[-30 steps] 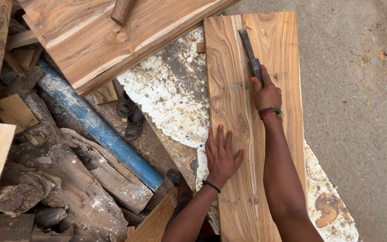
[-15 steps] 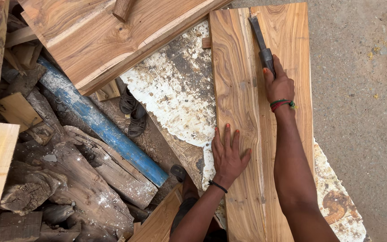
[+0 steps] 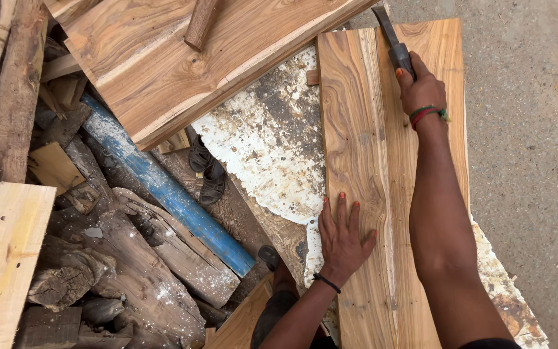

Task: The person uses a chisel and a wooden mallet to carve a rectangular recess into a wooden plank. They repeatedly strike the chisel to remove wood chips and shape the surface, occasionally adjusting the tool's position to refine the edges of the cut.

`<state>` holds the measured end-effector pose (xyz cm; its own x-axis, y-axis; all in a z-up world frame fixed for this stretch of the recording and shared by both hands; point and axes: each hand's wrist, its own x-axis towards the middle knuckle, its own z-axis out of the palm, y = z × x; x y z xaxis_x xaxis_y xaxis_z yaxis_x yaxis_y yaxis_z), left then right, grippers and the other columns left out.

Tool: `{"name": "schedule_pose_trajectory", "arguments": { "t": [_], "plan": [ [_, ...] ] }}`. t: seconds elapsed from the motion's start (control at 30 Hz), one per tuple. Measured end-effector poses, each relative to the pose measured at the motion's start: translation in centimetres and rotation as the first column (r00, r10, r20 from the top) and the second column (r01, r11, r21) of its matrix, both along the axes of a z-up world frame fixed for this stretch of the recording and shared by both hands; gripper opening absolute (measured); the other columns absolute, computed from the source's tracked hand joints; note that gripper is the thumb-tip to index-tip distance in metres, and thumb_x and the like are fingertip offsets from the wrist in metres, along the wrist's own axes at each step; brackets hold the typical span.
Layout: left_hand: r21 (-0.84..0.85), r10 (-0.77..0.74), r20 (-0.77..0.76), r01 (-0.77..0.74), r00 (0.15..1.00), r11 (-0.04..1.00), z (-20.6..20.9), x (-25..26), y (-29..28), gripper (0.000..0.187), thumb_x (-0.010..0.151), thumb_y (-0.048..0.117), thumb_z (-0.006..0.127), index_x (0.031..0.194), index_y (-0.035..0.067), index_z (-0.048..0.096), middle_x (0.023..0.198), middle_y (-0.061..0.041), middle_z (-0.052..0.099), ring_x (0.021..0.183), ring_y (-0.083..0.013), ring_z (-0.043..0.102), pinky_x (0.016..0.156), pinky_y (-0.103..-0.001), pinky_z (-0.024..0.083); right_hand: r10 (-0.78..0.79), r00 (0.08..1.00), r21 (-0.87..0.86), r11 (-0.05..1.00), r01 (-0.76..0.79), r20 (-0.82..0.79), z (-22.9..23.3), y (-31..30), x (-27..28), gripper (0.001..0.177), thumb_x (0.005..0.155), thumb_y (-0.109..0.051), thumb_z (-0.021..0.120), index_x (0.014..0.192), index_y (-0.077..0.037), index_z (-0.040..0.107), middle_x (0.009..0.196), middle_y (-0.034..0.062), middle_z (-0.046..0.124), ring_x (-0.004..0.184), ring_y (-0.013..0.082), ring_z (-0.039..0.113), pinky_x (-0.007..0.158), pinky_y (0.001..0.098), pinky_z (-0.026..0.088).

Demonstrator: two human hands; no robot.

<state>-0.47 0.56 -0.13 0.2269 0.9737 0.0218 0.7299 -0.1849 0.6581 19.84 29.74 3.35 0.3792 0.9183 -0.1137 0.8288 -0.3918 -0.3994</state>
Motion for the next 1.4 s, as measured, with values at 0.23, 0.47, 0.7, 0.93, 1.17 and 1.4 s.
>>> {"name": "schedule_pose_trajectory", "arguments": {
  "t": [0.23,0.47,0.7,0.93,1.17,1.4],
  "plan": [
    [-0.025,-0.005,0.029,0.006,1.0,1.0,0.5,-0.3,0.1,0.074,0.091,0.043,0.069,0.146,-0.002,0.05,0.165,-0.028,0.027,0.15,-0.0553,0.017,0.118,-0.071,0.018,-0.199,0.979,-0.131,0.972,0.193,-0.033,1.2,-2.7,3.3,0.051,0.096,-0.056,0.066,0.129,-0.016,0.068,0.092,0.0176,0.076,0.091,0.035,0.073,0.082,0.0481,0.055],
    [-0.037,-0.038,-0.007,0.037,0.999,0.999,0.8,-0.1,0.2,0.082,0.09,0.045,0.069,0.15,-0.005,0.044,0.165,-0.031,0.02,0.151,-0.0557,0.011,0.116,-0.071,0.014,-0.246,0.949,-0.389,0.869,0.306,0.197,-0.9,-24.3,8.9,0.069,0.082,-0.07,0.072,0.117,-0.01,0.073,0.107,0.026,0.075,0.102,0.0454,0.07,0.087,0.054,0.056],
    [-0.051,0.039,0.081,-0.035,0.996,0.998,0.6,-0.8,-1.0,0.079,0.088,0.04,0.074,0.146,-0.003,0.042,0.166,-0.027,0.019,0.153,-0.0473,0.015,0.121,-0.063,0.018,-0.321,0.824,-0.326,0.804,0.498,0.467,-0.5,-43.5,9.1,0.056,0.074,-0.057,0.078,0.115,-0.019,0.075,0.109,0.0136,0.077,0.106,0.0409,0.068,0.088,0.0594,0.053],
    [0.017,0.173,0.1,-0.176,0.98,0.984,-0.5,-1.3,-4.5,0.087,0.087,0.038,0.076,0.15,-0.004,0.035,0.165,-0.029,0.02,0.147,-0.0453,0.029,0.119,-0.057,0.025,-0.358,0.898,-0.109,0.912,0.395,0.257,0.2,-58.7,7.4,0.048,0.081,-0.047,0.08,0.099,-0.002,0.072,0.094,0.0208,0.071,0.095,0.04,0.068,0.091,0.0526,0.054],
    [0.18,-0.075,-0.08,0.088,0.994,0.98,0.5,-1.0,-8.8,0.088,0.087,0.043,0.073,0.151,-0.005,0.037,0.164,-0.025,0.023,0.153,-0.0428,0.02,0.122,-0.061,0.016,-0.309,0.922,0.041,0.951,0.308,0.233,1.3,-63.8,7.9,0.045,0.082,-0.041,0.081,0.103,-0.003,0.072,0.097,0.0193,0.07,0.093,0.0415,0.067,0.085,0.0523,0.052],
    [0.098,-0.29,-0.374,0.348,0.881,0.932,0.0,-0.4,-7.5,0.09,0.096,0.06,0.053,0.156,-0.005,0.032,0.168,-0.022,0.021,0.159,-0.0346,0.013,0.127,-0.058,0.009,-0.305,0.948,0.188,0.94,0.284,0.091,-0.9,-60.0,5.0,0.048,0.088,-0.038,0.078,0.115,0.0,0.066,0.111,0.0221,0.067,0.1,0.0413,0.065,0.086,0.0503,0.053]
  ]
}}
